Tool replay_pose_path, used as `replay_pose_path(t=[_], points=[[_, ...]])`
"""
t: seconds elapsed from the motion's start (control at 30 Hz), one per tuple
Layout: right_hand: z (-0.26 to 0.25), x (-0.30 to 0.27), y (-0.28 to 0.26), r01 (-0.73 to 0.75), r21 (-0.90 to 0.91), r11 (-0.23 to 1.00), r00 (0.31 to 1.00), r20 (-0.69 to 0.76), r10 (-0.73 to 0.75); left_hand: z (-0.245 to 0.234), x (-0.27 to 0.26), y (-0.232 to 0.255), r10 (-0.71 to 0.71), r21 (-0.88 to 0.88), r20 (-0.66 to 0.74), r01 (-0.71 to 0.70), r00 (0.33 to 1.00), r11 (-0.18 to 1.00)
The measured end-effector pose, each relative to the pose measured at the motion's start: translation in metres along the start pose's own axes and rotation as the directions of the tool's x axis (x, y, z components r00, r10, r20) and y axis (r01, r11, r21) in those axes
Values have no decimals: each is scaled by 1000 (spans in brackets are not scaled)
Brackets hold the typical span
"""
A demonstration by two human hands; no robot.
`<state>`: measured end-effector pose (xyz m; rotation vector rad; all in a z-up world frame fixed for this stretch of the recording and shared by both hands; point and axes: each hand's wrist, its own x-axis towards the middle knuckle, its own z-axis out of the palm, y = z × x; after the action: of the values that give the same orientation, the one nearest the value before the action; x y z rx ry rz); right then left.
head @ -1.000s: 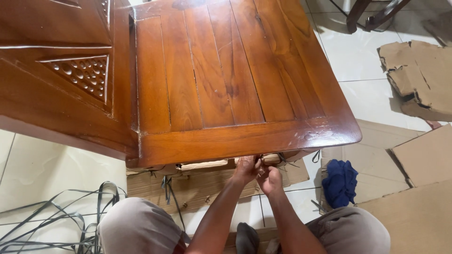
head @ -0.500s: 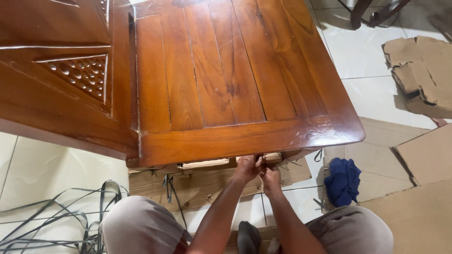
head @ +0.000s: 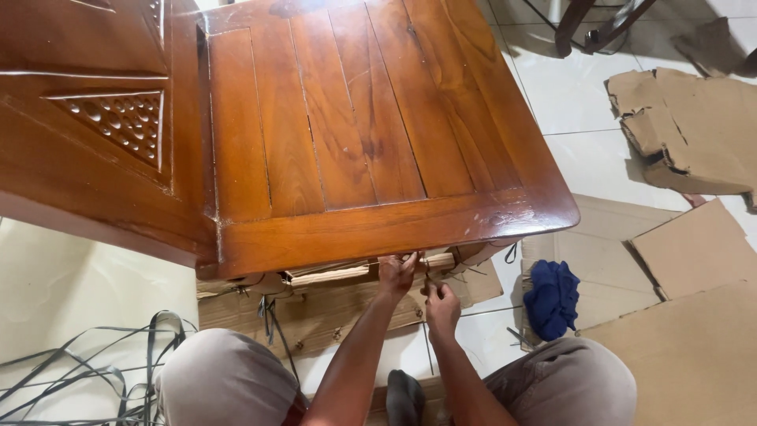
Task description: Wrapping protective straps around the legs of a wooden chair.
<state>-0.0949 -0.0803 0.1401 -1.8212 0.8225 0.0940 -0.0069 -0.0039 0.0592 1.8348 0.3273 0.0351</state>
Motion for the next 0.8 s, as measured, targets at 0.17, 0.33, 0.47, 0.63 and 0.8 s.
replay_pose_path(t=[0.17, 0.33, 0.47, 0.63, 0.8], points=[[-2, -7, -13, 59, -70, 996, 998, -8, -60, -12, -4, 0, -50, -21, -80, 49, 996, 999], [0, -7, -10, 66, -91, 994, 997, -24, -68, -30, -16, 38, -79, -32, 4, 79, 997, 996], [-2, -14, -12, 69, -138, 988, 997, -11, -71, -28, -16, 32, -39, -236, 66, 53, 997, 970], [-6, -18, -24, 51, -164, 985, 999, -9, -54, -29, -16, 32, 39, -428, 171, 39, 985, 903], [-18, -54, -65, 117, 199, 973, 992, 21, -123, -55, -32, 78, 51, -175, 251, -7, 967, 985]])
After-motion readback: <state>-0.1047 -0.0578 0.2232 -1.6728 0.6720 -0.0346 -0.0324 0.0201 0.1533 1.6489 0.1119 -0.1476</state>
